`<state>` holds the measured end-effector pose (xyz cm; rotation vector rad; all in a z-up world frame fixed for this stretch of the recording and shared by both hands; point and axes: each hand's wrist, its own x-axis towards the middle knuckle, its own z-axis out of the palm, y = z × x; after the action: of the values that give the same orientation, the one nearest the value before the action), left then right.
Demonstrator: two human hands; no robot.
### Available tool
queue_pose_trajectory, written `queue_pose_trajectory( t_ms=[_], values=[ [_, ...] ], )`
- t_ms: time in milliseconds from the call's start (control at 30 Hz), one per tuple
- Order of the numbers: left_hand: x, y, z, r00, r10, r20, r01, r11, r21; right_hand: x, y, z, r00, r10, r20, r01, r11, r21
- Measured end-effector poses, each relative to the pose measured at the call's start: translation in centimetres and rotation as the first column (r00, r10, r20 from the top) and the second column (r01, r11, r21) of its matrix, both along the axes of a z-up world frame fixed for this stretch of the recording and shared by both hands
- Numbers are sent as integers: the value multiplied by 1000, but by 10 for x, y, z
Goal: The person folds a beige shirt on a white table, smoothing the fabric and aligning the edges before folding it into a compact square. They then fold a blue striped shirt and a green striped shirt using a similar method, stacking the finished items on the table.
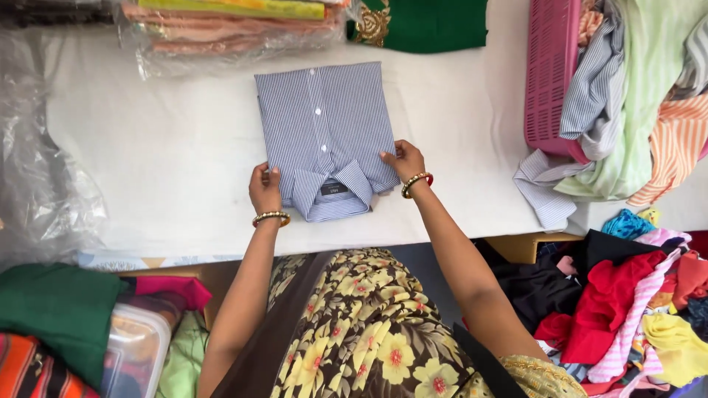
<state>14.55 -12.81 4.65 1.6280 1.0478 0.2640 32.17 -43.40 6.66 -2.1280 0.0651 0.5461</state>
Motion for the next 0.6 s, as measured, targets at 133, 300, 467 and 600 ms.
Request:
queue_pose_trajectory(
  t_ms=[133, 300, 467, 600],
  values=[
    [-3, 1, -2, 999, -45, -23, 49, 978, 202, -3, -2, -3, 996, 64, -68, -65, 998, -9],
    [-1, 6, -5, 989, -147, -34, 150, 982, 110, -14, 2, 7, 991, 68, -118, -73, 997, -37],
    [7, 9, 38, 965, -262, 27, 263, 963, -63, -12, -1, -2, 992, 27, -127, -21, 998, 52],
    [9, 18, 54, 900, -436, 26, 431, 877, -211, -7, -10, -26, 986, 119, 117, -117, 993, -23]
  ],
)
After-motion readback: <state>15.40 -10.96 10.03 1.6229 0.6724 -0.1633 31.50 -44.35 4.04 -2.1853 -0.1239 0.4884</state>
